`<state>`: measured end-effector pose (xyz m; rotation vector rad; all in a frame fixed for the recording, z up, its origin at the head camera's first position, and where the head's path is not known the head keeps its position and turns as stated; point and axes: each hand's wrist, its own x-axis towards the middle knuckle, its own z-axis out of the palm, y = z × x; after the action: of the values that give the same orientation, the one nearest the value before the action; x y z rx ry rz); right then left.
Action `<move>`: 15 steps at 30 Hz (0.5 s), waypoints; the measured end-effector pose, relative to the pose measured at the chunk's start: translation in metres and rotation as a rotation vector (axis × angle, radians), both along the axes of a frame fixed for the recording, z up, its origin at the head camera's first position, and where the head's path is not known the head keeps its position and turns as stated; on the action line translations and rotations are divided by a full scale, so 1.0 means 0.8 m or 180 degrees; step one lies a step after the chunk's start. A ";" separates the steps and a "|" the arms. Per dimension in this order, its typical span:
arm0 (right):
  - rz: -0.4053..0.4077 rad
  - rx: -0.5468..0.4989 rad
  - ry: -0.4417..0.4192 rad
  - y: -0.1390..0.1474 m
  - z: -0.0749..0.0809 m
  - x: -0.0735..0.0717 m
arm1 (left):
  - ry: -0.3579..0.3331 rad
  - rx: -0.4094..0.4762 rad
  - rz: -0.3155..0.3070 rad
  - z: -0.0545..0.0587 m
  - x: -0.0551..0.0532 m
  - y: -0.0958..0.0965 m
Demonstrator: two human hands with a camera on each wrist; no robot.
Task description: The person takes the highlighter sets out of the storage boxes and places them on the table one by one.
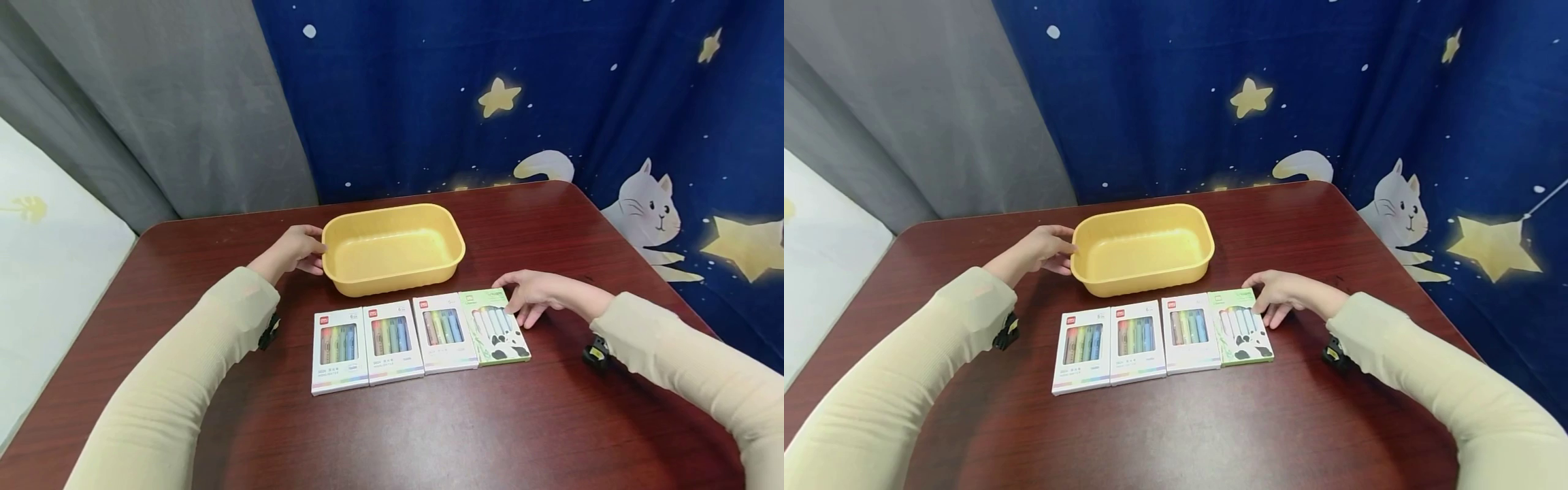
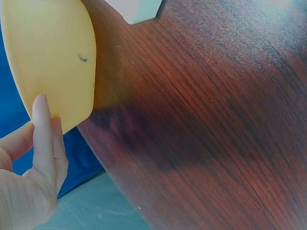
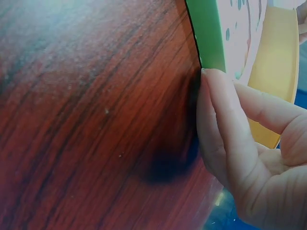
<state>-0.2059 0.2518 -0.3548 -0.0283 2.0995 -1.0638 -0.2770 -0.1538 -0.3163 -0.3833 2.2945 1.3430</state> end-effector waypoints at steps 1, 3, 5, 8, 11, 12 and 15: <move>0.0012 0.0004 0.0006 -0.001 0.000 0.000 | 0.0005 -0.0009 -0.0003 0.000 0.000 0.000; 0.0017 0.0018 0.0008 -0.002 0.000 -0.001 | 0.0015 0.0016 0.0006 0.002 0.001 0.001; 0.0022 0.0034 0.0022 -0.004 0.000 -0.002 | 0.0019 0.0015 0.0000 0.003 0.003 0.001; 0.0018 0.0076 0.0044 -0.007 0.000 -0.003 | 0.0017 -0.0005 0.0004 0.003 0.003 0.001; 0.0064 0.0115 0.0070 -0.010 0.002 -0.003 | 0.0004 -0.0051 0.0000 0.002 0.003 0.001; 0.0080 0.0128 0.0077 -0.011 0.002 -0.004 | 0.0004 -0.0055 -0.0001 0.001 0.002 0.001; 0.0122 0.0155 0.0088 -0.012 0.002 -0.004 | 0.0007 -0.0055 0.0000 0.001 0.002 0.001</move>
<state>-0.2095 0.2419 -0.3529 -0.0597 2.1404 -0.9946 -0.2755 -0.1532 -0.3154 -0.3878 2.3092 1.3251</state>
